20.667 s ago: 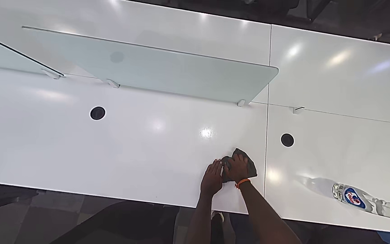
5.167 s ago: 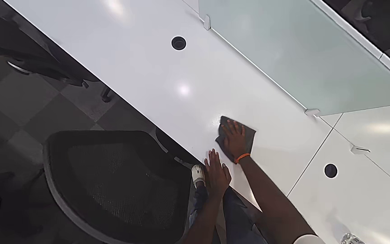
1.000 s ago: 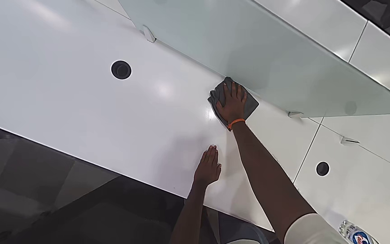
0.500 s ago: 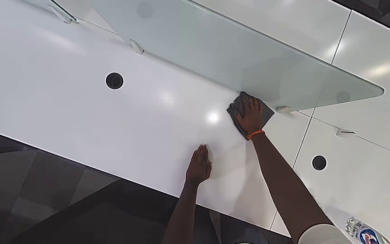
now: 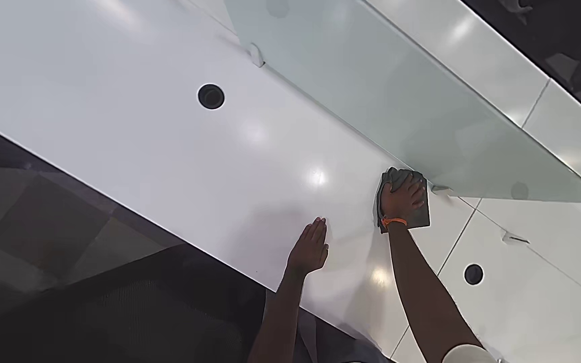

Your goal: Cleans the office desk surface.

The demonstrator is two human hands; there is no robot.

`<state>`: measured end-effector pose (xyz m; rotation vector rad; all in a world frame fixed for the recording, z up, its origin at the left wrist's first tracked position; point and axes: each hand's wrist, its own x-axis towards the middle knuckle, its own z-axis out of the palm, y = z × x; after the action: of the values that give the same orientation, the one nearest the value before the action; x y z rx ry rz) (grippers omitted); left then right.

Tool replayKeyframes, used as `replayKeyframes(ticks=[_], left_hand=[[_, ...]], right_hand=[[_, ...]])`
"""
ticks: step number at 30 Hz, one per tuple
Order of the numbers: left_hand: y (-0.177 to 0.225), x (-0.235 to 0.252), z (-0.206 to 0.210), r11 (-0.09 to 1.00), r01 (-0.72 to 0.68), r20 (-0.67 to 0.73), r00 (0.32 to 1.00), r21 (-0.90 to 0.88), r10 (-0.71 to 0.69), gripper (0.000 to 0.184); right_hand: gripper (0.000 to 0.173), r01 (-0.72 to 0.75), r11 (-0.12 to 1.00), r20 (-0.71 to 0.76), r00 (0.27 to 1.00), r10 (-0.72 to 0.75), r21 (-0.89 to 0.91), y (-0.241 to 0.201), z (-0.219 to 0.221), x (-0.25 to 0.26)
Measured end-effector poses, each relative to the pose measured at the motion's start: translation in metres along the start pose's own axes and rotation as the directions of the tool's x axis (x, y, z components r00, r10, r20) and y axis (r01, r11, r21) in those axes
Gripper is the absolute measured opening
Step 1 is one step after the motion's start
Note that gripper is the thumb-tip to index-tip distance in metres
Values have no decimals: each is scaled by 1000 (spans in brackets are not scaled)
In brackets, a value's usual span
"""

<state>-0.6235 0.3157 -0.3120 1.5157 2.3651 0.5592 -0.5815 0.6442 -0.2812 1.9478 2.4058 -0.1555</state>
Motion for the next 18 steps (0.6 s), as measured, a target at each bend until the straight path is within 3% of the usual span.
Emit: replayKeyframes(ticks=[5,11,18], left_hand=[[1,0,1,1000,-14,1,1000,-22,14,62],[1,0,2,1000,-18,-31,999,-20,17,61],[3,0,0,1000,-19,-57,998,-5,19,58]], right_hand=[[92,66,997,1,998,-66,-43,-49,11,-3],[93,272,962,26,962,-272,8,-111,17,-16],[90,402,915,25,915,-402,6,-146,14,-14]])
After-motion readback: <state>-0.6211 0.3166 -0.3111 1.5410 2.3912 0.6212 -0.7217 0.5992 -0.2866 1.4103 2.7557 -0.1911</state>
